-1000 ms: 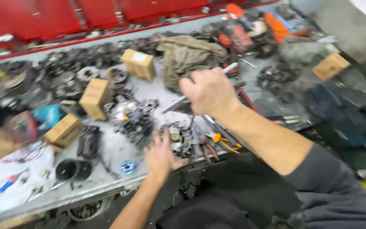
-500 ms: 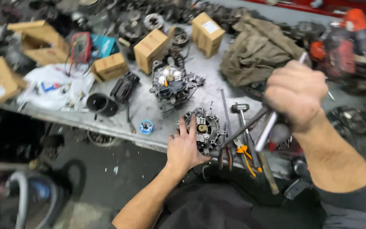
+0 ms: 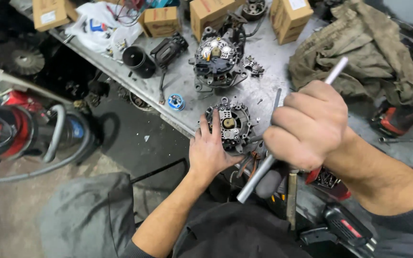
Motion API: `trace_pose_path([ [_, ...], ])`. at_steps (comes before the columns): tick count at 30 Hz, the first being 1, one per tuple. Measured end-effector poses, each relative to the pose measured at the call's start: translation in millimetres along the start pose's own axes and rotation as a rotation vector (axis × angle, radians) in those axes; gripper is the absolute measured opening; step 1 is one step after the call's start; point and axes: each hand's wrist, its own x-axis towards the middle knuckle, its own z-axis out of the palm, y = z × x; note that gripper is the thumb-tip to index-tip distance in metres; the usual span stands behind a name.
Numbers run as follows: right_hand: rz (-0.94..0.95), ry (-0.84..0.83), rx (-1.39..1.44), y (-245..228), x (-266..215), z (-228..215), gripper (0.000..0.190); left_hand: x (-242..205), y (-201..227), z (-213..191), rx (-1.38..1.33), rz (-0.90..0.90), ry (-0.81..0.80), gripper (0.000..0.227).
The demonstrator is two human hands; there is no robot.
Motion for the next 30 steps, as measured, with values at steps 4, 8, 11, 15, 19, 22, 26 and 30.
trace_pose_path([
  [4, -0.081, -0.015, 0.067, 9, -5, 5, 0.023, 10, 0, -7, 0.176, -0.029, 0.107, 0.145],
  [8, -0.019, -0.012, 0.032, 12, -1, 3, 0.02, 27, -21, 3, 0.146, 0.259, 0.196, 0.143],
  [11, 0.025, -0.03, -0.039, 15, -4, 6, 0.021, 26, -21, 6, 0.153, 0.192, -0.015, 0.142],
  [15, 0.035, -0.089, -0.068, 18, -10, 7, 0.019, 25, -20, 19, 0.2, 0.112, 0.006, 0.142],
  [19, 0.063, -0.206, -0.298, 14, -2, 12, 0.032, 17, -4, 15, 0.216, 0.018, -0.02, 0.15],
  [22, 0.176, -0.283, -0.377, 11, 6, 11, 0.041, 16, 9, 7, 0.108, -0.127, -0.051, 0.143],
  [26, 0.196, -0.305, -0.372, 21, -4, 7, 0.035, 10, 5, 12, 0.089, -0.089, 0.065, 0.143],
  [30, 0.196, -0.349, -0.023, 42, -22, -32, 0.027, 0, 1, 10, 0.001, -0.073, 0.093, 0.145],
])
